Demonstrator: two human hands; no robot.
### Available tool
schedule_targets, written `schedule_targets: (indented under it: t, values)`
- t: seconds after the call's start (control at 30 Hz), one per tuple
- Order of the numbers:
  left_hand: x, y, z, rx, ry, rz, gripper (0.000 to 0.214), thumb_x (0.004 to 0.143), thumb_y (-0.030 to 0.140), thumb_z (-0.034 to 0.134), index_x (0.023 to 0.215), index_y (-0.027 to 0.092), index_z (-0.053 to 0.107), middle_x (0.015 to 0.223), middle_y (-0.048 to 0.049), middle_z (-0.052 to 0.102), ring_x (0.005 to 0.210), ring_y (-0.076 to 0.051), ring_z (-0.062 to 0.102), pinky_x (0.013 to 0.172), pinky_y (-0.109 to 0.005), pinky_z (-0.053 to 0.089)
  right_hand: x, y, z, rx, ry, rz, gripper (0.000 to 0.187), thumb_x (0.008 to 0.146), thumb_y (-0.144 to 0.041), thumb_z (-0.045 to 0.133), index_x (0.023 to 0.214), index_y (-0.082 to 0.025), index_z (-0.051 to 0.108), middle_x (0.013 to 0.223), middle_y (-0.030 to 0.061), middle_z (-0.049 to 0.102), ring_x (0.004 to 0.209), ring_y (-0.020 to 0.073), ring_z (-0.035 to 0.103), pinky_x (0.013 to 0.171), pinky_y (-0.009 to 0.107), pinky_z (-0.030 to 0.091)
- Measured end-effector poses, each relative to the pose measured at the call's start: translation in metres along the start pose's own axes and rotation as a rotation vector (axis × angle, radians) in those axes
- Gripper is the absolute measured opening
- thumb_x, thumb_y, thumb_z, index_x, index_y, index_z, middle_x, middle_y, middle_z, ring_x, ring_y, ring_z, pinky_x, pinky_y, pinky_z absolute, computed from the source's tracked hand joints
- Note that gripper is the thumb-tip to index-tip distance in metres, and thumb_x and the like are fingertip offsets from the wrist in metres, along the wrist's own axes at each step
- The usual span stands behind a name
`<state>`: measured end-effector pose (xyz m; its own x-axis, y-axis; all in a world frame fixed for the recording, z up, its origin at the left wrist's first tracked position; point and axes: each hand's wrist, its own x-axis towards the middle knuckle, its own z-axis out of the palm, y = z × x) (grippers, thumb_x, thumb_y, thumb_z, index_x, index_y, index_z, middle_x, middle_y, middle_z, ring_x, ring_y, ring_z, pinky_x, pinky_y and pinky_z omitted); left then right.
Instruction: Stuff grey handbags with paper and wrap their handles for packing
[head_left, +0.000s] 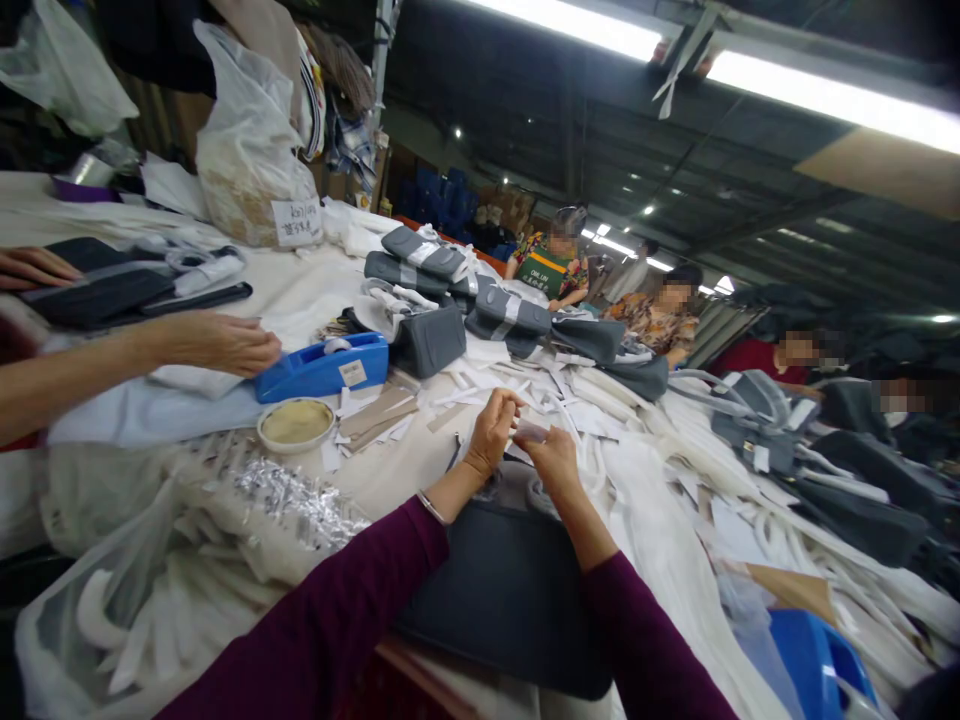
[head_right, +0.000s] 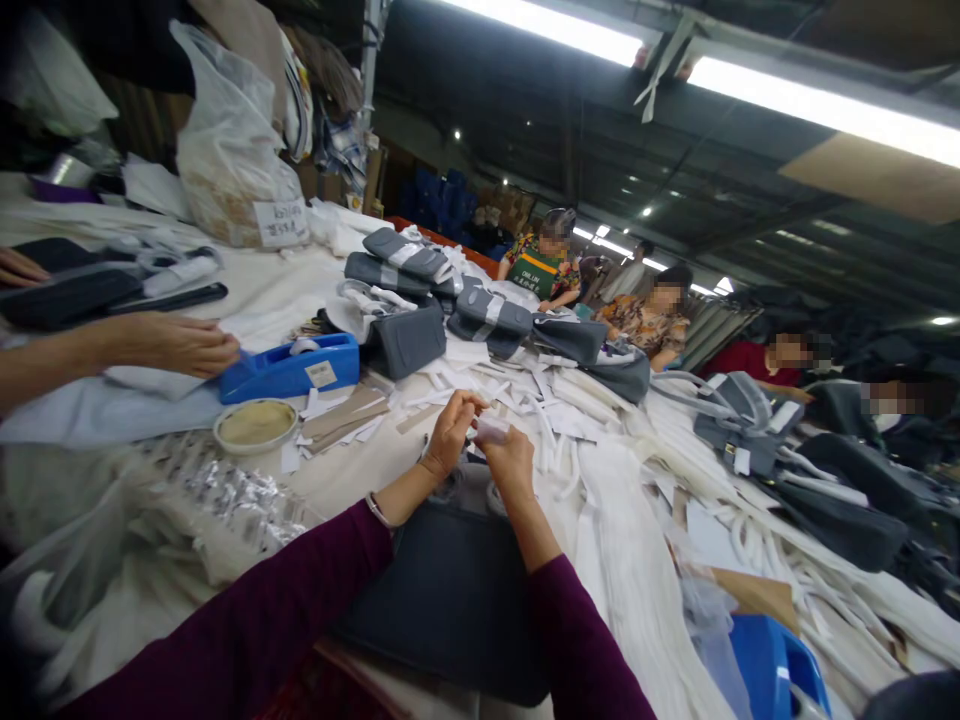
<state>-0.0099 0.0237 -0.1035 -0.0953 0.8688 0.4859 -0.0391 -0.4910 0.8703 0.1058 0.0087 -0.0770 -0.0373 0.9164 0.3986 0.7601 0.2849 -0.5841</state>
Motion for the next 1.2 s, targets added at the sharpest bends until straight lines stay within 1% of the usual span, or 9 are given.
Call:
schedule_targets:
  t: [0.07, 0.13, 0.3, 0.4, 0.57, 0.73, 0.9, 1.03, 1.2]
  values:
    - [0.003, -0.004, -0.001, -0.054, -0.011, -0.112, 0.038, 0.096, 0.039, 0.018, 0.103, 0.017, 0.048, 0.088, -0.0061, 0.066, 0.079, -0.014, 0.062, 0.070, -0.024, 0.050, -0.009, -0.003, -0.005, 0.164, -0.002, 0.014, 0.024, 0.075, -0.035, 0.061, 0.082, -0.015, 0.073, 0.074, 0.0035, 0.072, 0.070, 0.0217, 0.064, 0.065, 0.029, 0.046]
    - [0.004, -0.007, -0.001, 0.026, -0.093, -0.181, 0.045, 0.096, 0.041, 0.017, 0.099, 0.015, 0.053, 0.076, -0.0047, 0.067, 0.070, -0.014, 0.063, 0.066, -0.025, 0.050, -0.024, -0.006, -0.012, 0.175, 0.035, -0.054, 0.024, 0.078, -0.034, 0.060, 0.088, -0.017, 0.073, 0.083, 0.0045, 0.073, 0.077, 0.0226, 0.065, 0.073, 0.032, 0.047]
    - [0.003, -0.011, 0.003, 0.646, -0.388, -0.131, 0.034, 0.092, 0.030, 0.033, 0.088, 0.019, 0.066, 0.082, -0.0040, 0.071, 0.082, -0.017, 0.065, 0.073, -0.026, 0.047, -0.079, -0.016, -0.023, -0.042, -0.055, -0.435, 0.028, 0.087, -0.013, 0.046, 0.091, -0.022, 0.072, 0.091, 0.0061, 0.067, 0.087, 0.0202, 0.061, 0.077, 0.033, 0.048]
    - [0.000, -0.011, 0.007, 0.849, -0.477, -0.121, 0.030, 0.089, 0.031, 0.041, 0.089, 0.021, 0.069, 0.093, -0.0066, 0.071, 0.089, -0.021, 0.065, 0.077, -0.029, 0.047, -0.108, -0.019, -0.026, -0.174, -0.162, -0.594, 0.034, 0.087, -0.005, 0.041, 0.097, -0.020, 0.069, 0.091, 0.0077, 0.065, 0.088, 0.0208, 0.058, 0.076, 0.034, 0.049]
    - [-0.007, -0.013, 0.014, 0.905, -0.582, -0.118, 0.024, 0.083, 0.024, 0.049, 0.088, 0.021, 0.072, 0.095, -0.0111, 0.071, 0.095, -0.027, 0.064, 0.082, -0.034, 0.045, -0.136, -0.014, -0.030, -0.234, -0.210, -0.704, 0.031, 0.092, -0.007, 0.041, 0.108, -0.016, 0.065, 0.104, 0.0104, 0.065, 0.104, 0.0222, 0.056, 0.089, 0.036, 0.049]
    - [-0.010, -0.011, 0.018, 1.027, -0.688, 0.022, 0.026, 0.079, 0.016, 0.049, 0.093, 0.020, 0.071, 0.096, -0.0120, 0.071, 0.094, -0.027, 0.064, 0.081, -0.034, 0.045, -0.153, -0.005, -0.031, -0.234, -0.223, -0.709, 0.034, 0.092, -0.007, 0.038, 0.116, -0.014, 0.062, 0.112, 0.0128, 0.063, 0.114, 0.0244, 0.052, 0.095, 0.041, 0.048]
    - [-0.015, -0.010, 0.022, 1.054, -0.703, 0.068, 0.025, 0.081, 0.018, 0.048, 0.093, 0.020, 0.070, 0.096, -0.0115, 0.071, 0.096, -0.028, 0.064, 0.082, -0.034, 0.045, -0.168, 0.003, -0.027, -0.226, -0.216, -0.699, 0.037, 0.091, -0.005, 0.040, 0.121, -0.015, 0.059, 0.112, 0.0131, 0.063, 0.119, 0.0254, 0.049, 0.095, 0.042, 0.049]
    - [-0.013, -0.012, 0.025, 1.023, -0.688, 0.070, 0.024, 0.080, 0.017, 0.049, 0.093, 0.019, 0.070, 0.094, -0.0120, 0.071, 0.097, -0.027, 0.064, 0.085, -0.035, 0.045, -0.181, 0.006, -0.028, -0.251, -0.264, -0.693, 0.049, 0.081, -0.004, 0.045, 0.129, -0.012, 0.053, 0.127, 0.0170, 0.054, 0.131, 0.0307, 0.037, 0.103, 0.051, 0.042]
    - [-0.004, 0.001, 0.017, 0.685, -0.565, 0.043, 0.029, 0.087, 0.017, 0.042, 0.097, 0.016, 0.069, 0.102, -0.0061, 0.071, 0.098, -0.017, 0.063, 0.088, -0.026, 0.046, -0.191, 0.005, -0.029, -0.267, -0.305, -0.668, 0.061, 0.071, -0.015, 0.055, 0.132, -0.009, 0.050, 0.134, 0.0206, 0.046, 0.134, 0.0361, 0.030, 0.105, 0.055, 0.037]
